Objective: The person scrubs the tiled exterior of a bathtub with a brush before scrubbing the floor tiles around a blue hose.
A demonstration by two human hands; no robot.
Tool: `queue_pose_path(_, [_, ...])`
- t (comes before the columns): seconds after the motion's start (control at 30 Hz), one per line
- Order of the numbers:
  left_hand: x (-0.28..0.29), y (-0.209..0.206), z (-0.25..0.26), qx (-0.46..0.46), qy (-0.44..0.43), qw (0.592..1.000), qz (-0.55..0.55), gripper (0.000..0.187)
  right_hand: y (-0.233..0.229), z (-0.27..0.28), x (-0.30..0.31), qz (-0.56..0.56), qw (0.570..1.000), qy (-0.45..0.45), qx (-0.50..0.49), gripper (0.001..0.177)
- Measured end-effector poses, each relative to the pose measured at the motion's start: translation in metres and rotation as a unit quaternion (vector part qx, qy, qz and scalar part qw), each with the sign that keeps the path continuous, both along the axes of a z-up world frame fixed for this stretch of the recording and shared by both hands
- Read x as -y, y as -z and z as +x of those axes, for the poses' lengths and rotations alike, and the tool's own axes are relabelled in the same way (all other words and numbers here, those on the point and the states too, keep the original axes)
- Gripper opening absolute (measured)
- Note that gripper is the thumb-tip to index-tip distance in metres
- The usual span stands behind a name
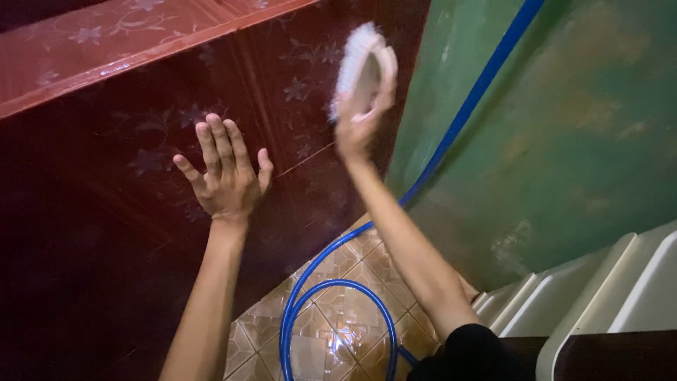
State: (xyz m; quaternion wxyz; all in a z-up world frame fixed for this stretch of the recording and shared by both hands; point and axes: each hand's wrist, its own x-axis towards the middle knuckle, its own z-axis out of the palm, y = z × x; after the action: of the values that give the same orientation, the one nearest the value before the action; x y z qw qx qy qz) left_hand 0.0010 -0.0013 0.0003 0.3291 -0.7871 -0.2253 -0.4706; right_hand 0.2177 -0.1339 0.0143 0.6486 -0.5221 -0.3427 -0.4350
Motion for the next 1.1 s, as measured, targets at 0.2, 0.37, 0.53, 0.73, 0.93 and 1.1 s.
queue_pose_path(0.2, [0.001, -0.001, -0.002, -0.002, 0.005, 1.000, -0.004, 0.078, 0.022, -0.051, -0.002, -0.128, 0.991, -0.037, -0.016, 0.076])
queue_pose_path(0.37, [0.000, -0.001, -0.001, 0.002, 0.004, 1.000, 0.001, 0.077, -0.009, 0.071, 0.019, 0.028, 0.998, 0.055, -0.017, 0.082])
queue_pose_path(0.53, [0.001, -0.002, -0.003, 0.002, 0.007, 1.000, 0.009, 0.077, -0.042, 0.090, 0.032, 0.081, 0.994, 0.030, -0.070, 0.085])
queue_pose_path(0.73, [-0.001, 0.000, -0.004, 0.007, 0.021, 1.000, -0.003, 0.075, -0.044, -0.031, -0.017, 0.014, 0.997, -0.031, 0.074, 0.073])
queue_pose_path(0.93, [-0.003, 0.002, -0.002, 0.004, 0.022, 1.000, -0.006, 0.075, -0.034, 0.030, -0.026, 0.047, 0.989, 0.080, 0.117, 0.070])
queue_pose_path(1.1, [-0.004, -0.001, -0.002, 0.011, 0.011, 1.000, 0.008, 0.073, -0.054, 0.151, 0.026, 0.098, 0.991, 0.088, -0.029, 0.066])
